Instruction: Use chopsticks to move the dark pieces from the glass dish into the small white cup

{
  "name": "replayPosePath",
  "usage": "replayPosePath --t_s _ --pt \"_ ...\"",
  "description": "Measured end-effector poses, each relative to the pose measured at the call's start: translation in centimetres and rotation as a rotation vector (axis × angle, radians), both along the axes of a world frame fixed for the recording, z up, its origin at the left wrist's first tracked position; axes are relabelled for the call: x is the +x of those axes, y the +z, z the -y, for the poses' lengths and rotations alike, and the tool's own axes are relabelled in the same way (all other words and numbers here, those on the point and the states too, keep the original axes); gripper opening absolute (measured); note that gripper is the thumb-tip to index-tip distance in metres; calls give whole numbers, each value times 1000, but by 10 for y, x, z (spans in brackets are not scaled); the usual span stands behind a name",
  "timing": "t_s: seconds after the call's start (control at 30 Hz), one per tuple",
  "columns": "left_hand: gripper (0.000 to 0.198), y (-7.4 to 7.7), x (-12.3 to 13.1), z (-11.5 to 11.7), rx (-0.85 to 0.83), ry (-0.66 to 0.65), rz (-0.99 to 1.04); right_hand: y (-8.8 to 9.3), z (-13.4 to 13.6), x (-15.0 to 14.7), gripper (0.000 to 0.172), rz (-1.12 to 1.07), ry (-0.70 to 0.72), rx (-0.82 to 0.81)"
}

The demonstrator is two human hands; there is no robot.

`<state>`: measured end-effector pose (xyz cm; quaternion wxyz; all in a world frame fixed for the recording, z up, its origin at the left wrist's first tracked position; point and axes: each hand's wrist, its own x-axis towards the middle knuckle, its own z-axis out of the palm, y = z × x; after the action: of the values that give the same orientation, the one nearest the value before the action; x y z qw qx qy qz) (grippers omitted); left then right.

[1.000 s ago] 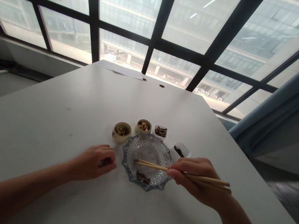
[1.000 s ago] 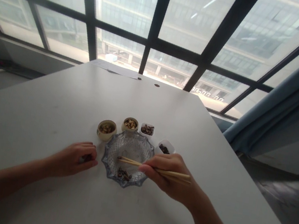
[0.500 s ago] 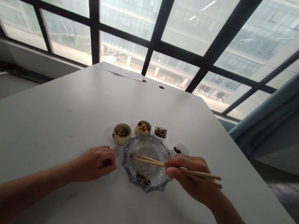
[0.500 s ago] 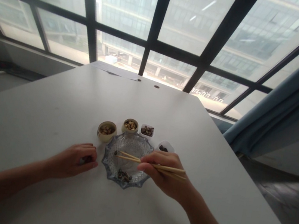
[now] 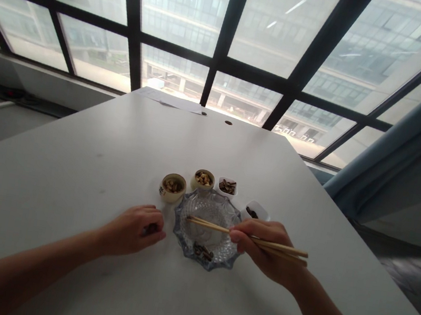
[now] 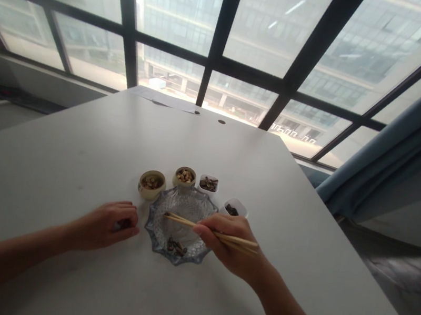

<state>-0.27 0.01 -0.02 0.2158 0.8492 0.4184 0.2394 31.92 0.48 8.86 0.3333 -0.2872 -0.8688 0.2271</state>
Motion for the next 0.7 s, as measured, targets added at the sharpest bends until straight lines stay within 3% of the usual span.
replayPosePath --t_s 0.2,0.37,0.53,0.7 --pt "19 1 0 0 -11 6 -6 0 0 -1 23 5 1 120" --pt "19 2 0 1 -28 16 -13 5 -1 8 25 -51 -63 35" --pt "20 2 0 1 -20 13 -16 24 -10 45 29 -384 -376 -111" --pt "20 1 1 1 -16 16 -11 47 -17 81 36 -645 -558 -263"
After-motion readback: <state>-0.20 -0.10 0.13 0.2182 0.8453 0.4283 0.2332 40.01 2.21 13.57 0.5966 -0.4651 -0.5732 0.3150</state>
